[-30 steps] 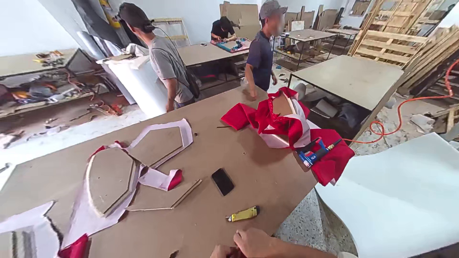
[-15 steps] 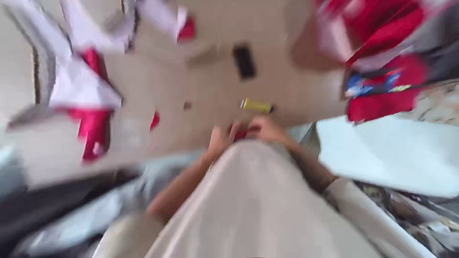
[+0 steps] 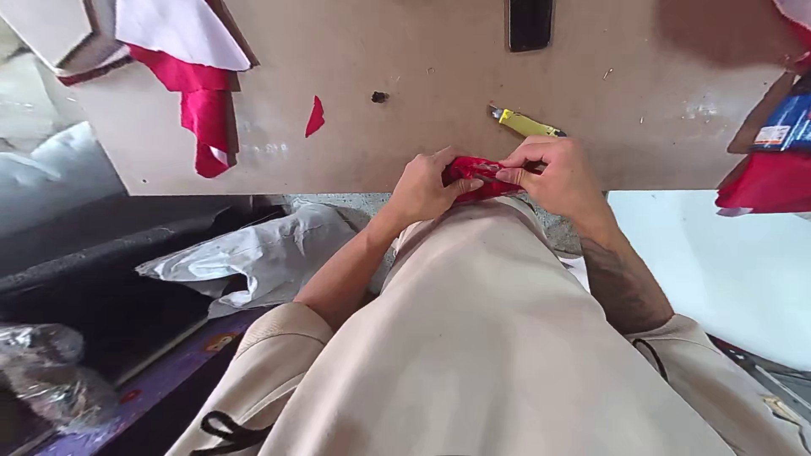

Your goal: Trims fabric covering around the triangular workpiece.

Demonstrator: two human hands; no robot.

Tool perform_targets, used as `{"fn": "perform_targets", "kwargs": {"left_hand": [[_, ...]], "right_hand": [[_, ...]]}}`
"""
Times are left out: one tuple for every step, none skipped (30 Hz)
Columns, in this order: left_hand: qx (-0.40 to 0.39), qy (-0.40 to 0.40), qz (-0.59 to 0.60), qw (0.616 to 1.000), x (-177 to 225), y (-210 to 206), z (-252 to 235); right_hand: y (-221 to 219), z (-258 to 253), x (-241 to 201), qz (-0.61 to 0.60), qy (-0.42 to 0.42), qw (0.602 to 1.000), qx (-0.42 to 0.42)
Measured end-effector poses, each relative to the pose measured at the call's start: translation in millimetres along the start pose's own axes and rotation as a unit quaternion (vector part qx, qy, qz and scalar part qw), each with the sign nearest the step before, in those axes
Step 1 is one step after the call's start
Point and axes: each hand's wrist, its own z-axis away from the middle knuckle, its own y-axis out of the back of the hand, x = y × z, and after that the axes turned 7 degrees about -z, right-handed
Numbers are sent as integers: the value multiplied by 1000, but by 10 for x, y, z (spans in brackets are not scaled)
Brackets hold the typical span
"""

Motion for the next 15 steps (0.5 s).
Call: {"fn": "perform_targets", "kwargs": {"left_hand": [[-8, -3, -20, 1000, 98, 70, 43], [-14, -9, -43, 999, 176, 119, 81], [-21, -15, -70, 997, 237, 146, 121], [-31, -18, -94, 995, 280, 152, 161], [-45, -23, -114, 992, 303, 155, 183], [-56, -33, -130, 989, 307, 164, 167], [-66, -44, -142, 987, 310, 170, 142], [-73, -58, -152, 984, 325, 178, 105], [-78, -73, -158, 982, 356, 195, 52], [-77, -91, -157, 980, 385, 198, 11], [-77, -110, -148, 980, 408, 190, -23], [-82, -128, -137, 979, 420, 180, -55], [-88, -139, -130, 978, 423, 168, -78], [-90, -145, -127, 977, 420, 152, -85], [-87, -150, -128, 977, 415, 134, -90]], "right_hand": [[10, 17, -64, 0, -2, 1000, 7], [3, 34, -115, 6, -4, 1000, 13], [-24, 64, -149, 13, -5, 1000, 18], [-65, 116, -166, 17, -7, 1000, 21], [-115, 176, -162, 16, -11, 999, 25], [-161, 214, -136, 13, -13, 999, 35], [-206, 250, -109, 13, -13, 999, 45], [-235, 274, -94, 15, -13, 998, 53], [-241, 282, -98, 21, -18, 998, 59], [-241, 293, -124, 29, -27, 997, 64], [-240, 301, -160, 40, -36, 996, 68], [-241, 304, -196, 52, -46, 995, 76], [-246, 306, -226, 59, -59, 993, 86], [-257, 312, -248, 63, -79, 990, 95], [-271, 319, -263, 63, -103, 987, 101]]}}
